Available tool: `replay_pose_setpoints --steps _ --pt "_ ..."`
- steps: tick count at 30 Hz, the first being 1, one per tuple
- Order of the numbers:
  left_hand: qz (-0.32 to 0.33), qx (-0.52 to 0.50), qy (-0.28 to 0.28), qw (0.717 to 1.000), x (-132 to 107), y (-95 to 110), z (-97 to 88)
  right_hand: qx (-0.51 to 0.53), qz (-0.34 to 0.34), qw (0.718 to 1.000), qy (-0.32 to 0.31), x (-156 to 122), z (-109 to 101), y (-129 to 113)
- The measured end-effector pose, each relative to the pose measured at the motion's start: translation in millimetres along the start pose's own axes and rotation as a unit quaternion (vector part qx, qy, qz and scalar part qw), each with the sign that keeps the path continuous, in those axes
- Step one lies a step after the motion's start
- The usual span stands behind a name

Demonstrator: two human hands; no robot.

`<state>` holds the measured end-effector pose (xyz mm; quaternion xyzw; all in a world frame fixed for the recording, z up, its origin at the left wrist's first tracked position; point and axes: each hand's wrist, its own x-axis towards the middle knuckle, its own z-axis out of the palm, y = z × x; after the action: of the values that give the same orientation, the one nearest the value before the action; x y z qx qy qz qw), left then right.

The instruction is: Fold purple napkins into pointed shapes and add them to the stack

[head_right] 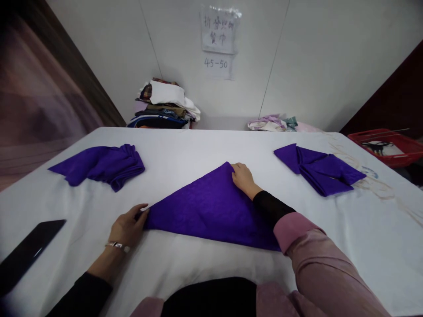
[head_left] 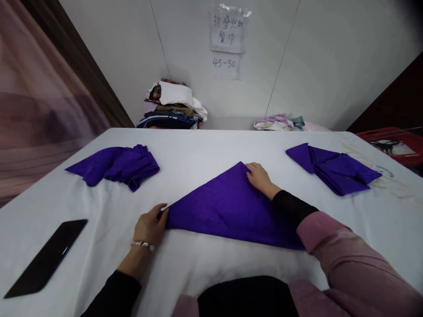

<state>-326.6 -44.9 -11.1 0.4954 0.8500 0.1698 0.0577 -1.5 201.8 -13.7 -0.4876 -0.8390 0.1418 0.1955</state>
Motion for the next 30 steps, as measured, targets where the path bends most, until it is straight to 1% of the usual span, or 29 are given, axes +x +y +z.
replay_pose_setpoints --steps 3,4,6,8,10,15,17,19,21,23,26,28,30 --pt "0.002 0.003 0.0 1.0 0 -1 1.0 0.009 -0.122 0.992 -0.023 -13 3 -16" --pt "0.004 0.006 0.002 1.0 0 -2 1.4 0.011 -0.159 0.986 -0.042 -17 5 -22" --pt "0.007 0.013 0.003 1.0 0 -2 1.9 0.005 -0.208 0.973 -0.095 -24 11 -32" --pt "0.008 0.021 0.005 1.0 0 -1 2.4 -0.011 -0.222 0.965 -0.141 -28 18 -38" --pt "0.012 0.027 0.007 1.0 0 -2 3.1 -0.025 -0.219 0.961 -0.166 -28 23 -40" --pt "0.034 0.048 0.006 0.998 2 -6 4.0 -0.033 -0.215 0.963 -0.161 -23 30 -35" --pt "0.055 0.073 0.028 0.995 2 -2 2.6 -0.035 -0.215 0.963 -0.16 -23 30 -34" --pt "0.093 0.089 0.054 0.99 0 10 1.2 -0.037 -0.215 0.962 -0.163 -24 30 -34" --pt "0.154 0.076 0.059 0.983 -2 31 2.4 -0.041 -0.215 0.962 -0.166 -24 30 -34" --pt "0.233 0.046 0.03 0.971 -5 60 8.5 -0.045 -0.214 0.961 -0.168 -24 30 -35" --pt "0.323 0.033 -0.04 0.945 -6 103 27.6 -0.055 -0.209 0.961 -0.175 -22 26 -39" --pt "0.346 0.042 -0.075 0.934 -4 123 43.6 -0.059 -0.199 0.96 -0.186 -24 21 -44" --pt "0.341 0.06 -0.097 0.933 0 131 58.0 -0.055 -0.196 0.961 -0.189 -32 14 -50"
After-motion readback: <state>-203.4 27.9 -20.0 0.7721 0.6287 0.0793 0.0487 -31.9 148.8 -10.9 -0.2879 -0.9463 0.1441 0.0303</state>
